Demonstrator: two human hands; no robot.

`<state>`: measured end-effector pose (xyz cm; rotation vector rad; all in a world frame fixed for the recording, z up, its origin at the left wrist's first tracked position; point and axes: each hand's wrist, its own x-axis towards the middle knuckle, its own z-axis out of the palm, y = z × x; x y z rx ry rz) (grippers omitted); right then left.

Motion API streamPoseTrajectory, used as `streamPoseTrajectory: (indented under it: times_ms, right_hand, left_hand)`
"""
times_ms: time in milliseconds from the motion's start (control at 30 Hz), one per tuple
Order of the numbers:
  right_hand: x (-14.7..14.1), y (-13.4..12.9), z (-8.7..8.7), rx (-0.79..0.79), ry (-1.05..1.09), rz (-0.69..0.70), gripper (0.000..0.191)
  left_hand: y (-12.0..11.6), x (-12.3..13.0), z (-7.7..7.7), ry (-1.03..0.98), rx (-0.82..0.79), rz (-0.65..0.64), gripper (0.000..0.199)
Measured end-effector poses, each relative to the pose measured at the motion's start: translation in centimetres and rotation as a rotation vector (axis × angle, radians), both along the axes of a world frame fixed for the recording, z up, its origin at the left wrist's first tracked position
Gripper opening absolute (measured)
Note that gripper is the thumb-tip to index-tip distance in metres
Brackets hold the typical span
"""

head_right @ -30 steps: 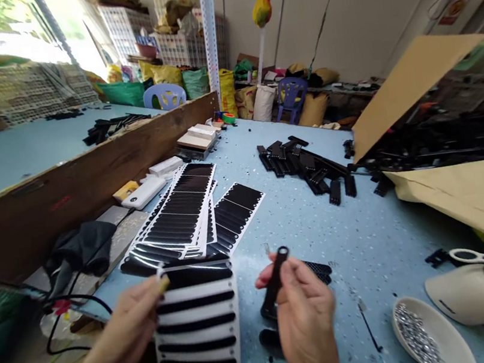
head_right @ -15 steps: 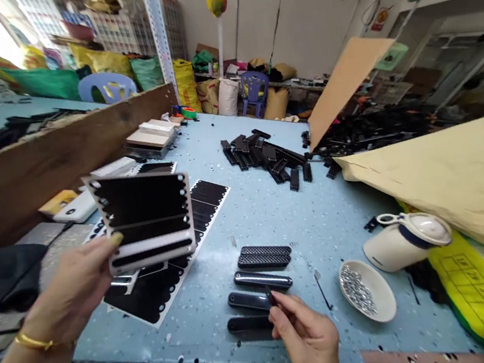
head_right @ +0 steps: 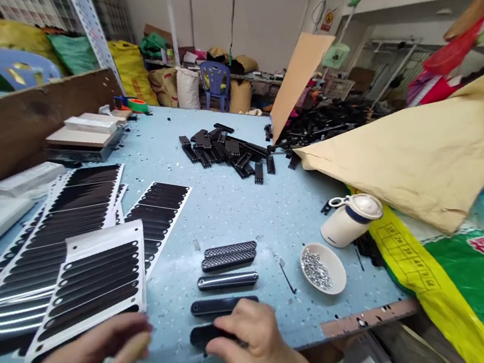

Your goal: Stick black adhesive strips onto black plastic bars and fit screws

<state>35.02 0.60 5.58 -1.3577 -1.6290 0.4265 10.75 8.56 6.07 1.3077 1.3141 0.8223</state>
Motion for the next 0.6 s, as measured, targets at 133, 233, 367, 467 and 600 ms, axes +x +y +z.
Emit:
streamPoseTrajectory:
  times_ms: [133,233,367,467,600]
  right_hand:
    - [-0.7,0.1,0.0,0.127,-0.102,0.021,0.024]
    - [0.6,-0.4,-0.1,0.138,-0.128,-0.043,0.024]
    - [2.8,-1.0,-0.3,0.135,-0.156,-0.071,0.020]
    - [3.5,-0.9,-0.8,0.164,-0.226,-0.043,0.025]
    - [3.7,-0.5,-1.3,0.184,-0.288,-0.005,0.027]
  left_hand:
    - [-1.3,5.9,0.1,-0.156,-0.177,-0.383,0.020]
    - [-0.9,7.2,-0.2,-0.270,-0.288,-0.334,0.025]
    - [0.3,7.6,-0.3,-0.288,-0.338,-0.290,0.029]
    - [1.0,8.0,-0.2,-0.299,-0.360,-0.288,0.033]
    - [2.0,8.2,-0.3,-0.256,-0.367,-0.311,0.035]
